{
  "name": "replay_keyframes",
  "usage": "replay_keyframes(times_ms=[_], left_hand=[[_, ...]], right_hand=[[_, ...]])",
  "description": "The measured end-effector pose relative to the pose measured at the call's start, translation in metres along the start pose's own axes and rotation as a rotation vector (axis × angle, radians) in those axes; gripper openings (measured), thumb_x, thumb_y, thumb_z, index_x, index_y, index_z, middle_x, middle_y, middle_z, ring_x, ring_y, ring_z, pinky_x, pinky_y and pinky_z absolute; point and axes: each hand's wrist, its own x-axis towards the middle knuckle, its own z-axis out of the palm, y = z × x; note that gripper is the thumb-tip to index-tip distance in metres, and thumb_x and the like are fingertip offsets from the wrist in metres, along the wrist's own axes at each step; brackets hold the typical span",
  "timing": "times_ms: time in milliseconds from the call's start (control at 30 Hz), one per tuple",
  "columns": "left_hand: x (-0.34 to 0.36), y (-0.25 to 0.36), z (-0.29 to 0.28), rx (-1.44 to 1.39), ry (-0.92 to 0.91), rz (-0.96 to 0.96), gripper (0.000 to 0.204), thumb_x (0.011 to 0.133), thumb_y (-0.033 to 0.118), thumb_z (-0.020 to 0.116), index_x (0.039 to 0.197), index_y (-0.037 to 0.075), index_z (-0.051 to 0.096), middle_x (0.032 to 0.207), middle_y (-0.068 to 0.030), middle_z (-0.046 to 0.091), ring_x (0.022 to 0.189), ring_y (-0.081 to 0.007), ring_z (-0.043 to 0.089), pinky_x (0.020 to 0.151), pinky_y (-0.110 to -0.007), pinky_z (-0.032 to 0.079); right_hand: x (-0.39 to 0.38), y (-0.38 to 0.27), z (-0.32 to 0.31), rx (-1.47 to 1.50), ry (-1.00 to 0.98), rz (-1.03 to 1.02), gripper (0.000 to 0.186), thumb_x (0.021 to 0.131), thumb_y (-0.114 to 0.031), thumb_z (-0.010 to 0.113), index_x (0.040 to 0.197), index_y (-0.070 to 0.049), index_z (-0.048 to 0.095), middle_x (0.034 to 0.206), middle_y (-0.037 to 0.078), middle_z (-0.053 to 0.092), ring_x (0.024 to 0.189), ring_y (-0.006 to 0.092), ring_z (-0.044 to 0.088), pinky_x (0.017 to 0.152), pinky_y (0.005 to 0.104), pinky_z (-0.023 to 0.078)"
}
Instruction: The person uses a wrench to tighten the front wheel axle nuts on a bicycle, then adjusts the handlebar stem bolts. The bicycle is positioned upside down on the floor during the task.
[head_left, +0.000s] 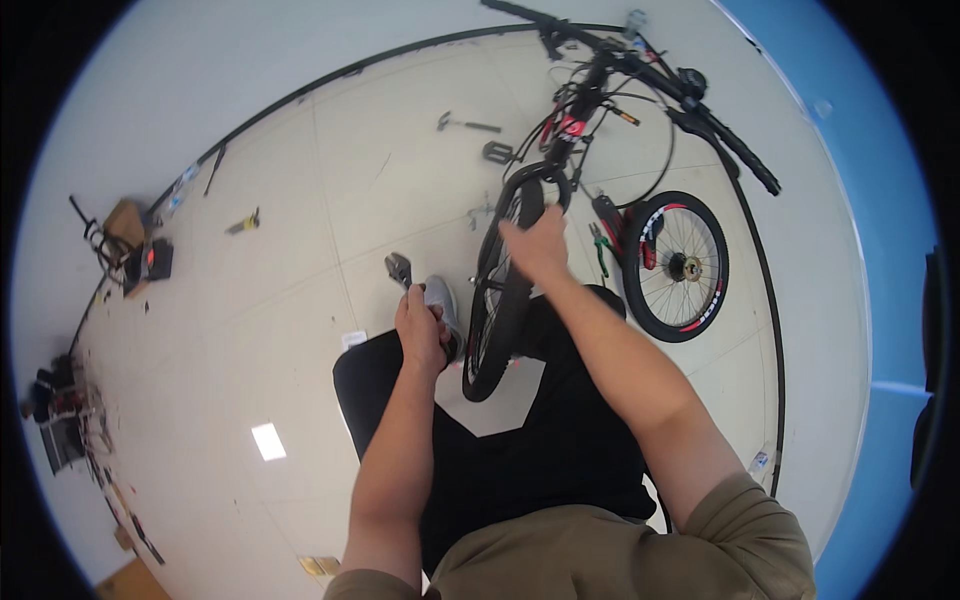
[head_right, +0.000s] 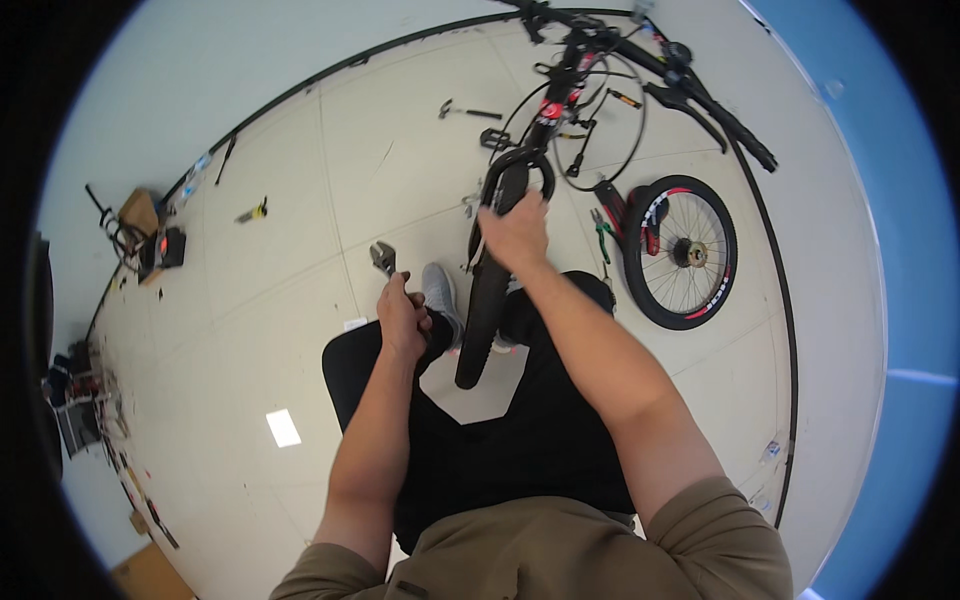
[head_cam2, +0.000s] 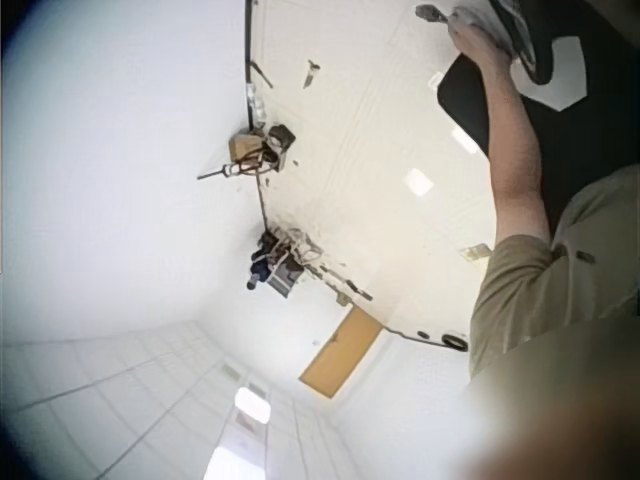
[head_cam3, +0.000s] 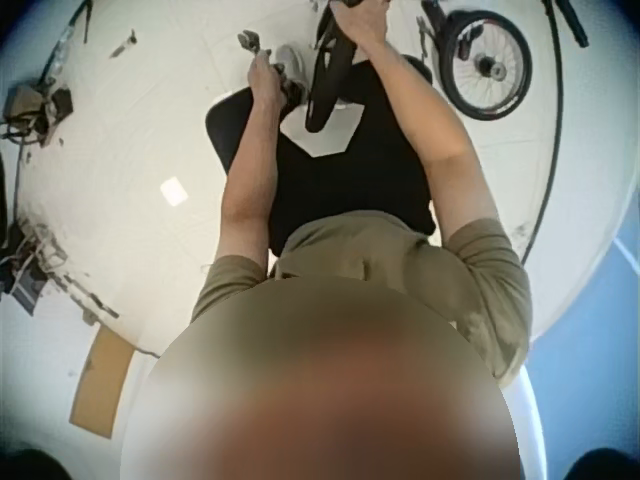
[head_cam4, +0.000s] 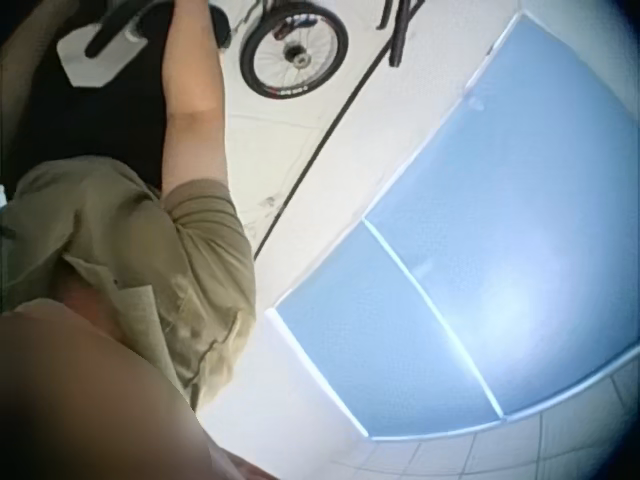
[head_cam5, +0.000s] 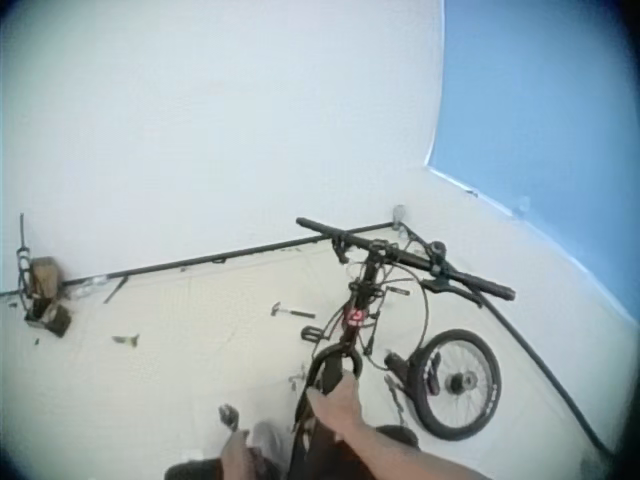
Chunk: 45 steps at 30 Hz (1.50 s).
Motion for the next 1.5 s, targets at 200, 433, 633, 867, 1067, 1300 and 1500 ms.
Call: replay_keyframes(times_ms=[200,433,633,867,1067,1300,1500], left_hand=[[0.003,-0.005,-0.020,0.098,-0.100,-0.105,0.018,0.107,0.022,0.044,0.113,0.008,0.052,0.078,-0.0033,0.049,0.054,-0.0096,0.038,0.047,-0.027,0.033],[0.034,-0.051,-0.011,0.165,-0.112,-0.250,0.026,0.104,0.026,0.048,0.102,0.002,0.059,0.074,-0.0069,0.052,0.053,-0.0132,0.046,0.044,-0.031,0.037],[0.100,-0.120,-0.030,0.596,-0.031,-0.006,0.034,0.099,0.025,0.053,0.107,-0.003,0.070,0.089,-0.0183,0.070,0.083,-0.0294,0.070,0.075,-0.041,0.055],[0.098,-0.124,-0.022,0.495,0.004,-0.226,0.041,0.092,0.010,0.063,0.132,0.002,0.059,0.085,-0.0152,0.069,0.072,-0.0283,0.070,0.064,-0.041,0.057],[0.099,-0.128,-0.013,0.480,-0.037,-0.192,0.037,0.088,0.005,0.060,0.124,0.002,0.055,0.072,-0.0113,0.062,0.049,-0.0206,0.057,0.040,-0.036,0.043],[0.107,-0.125,-0.018,0.377,0.026,-0.231,0.024,0.092,0.013,0.050,0.109,0.003,0.063,0.062,-0.0019,0.048,0.043,-0.0135,0.045,0.039,-0.032,0.032],[0.101,-0.113,-0.023,0.276,0.015,-0.198,0.018,0.097,0.017,0.052,0.103,0.005,0.063,0.065,-0.0017,0.048,0.046,-0.0132,0.045,0.041,-0.032,0.036]], right_hand=[[0.032,-0.005,-0.004,-0.151,-0.154,0.040,0.084,0.088,-0.028,0.063,0.160,-0.005,0.027,0.143,0.032,0.046,0.128,0.0485,0.054,0.109,0.0524,0.045],[0.027,-0.002,0.005,-0.213,0.086,-0.034,0.075,0.086,-0.028,0.067,0.151,-0.002,0.039,0.144,0.028,0.044,0.132,0.0465,0.047,0.114,0.0592,0.034],[0.021,-0.010,0.008,-0.244,0.137,0.053,0.068,0.085,-0.036,0.067,0.143,-0.007,0.048,0.139,0.027,0.052,0.132,0.0450,0.049,0.109,0.0598,0.039],[0.027,-0.009,0.008,-0.296,0.093,0.117,0.070,0.088,-0.034,0.066,0.146,-0.002,0.043,0.137,0.026,0.053,0.129,0.0450,0.051,0.108,0.0592,0.038],[0.026,-0.017,0.025,-0.359,0.082,0.086,0.072,0.089,-0.036,0.069,0.147,-0.004,0.041,0.137,0.025,0.054,0.130,0.0440,0.051,0.107,0.0624,0.039],[0.022,-0.009,0.029,-0.127,0.250,0.078,0.071,0.083,-0.032,0.074,0.141,-0.004,0.045,0.128,0.024,0.051,0.121,0.0439,0.052,0.105,0.0574,0.038],[0.020,-0.019,0.034,-0.297,0.323,0.058,0.080,0.079,-0.036,0.076,0.150,-0.015,0.044,0.128,0.025,0.048,0.121,0.0431,0.048,0.103,0.0572,0.037]])
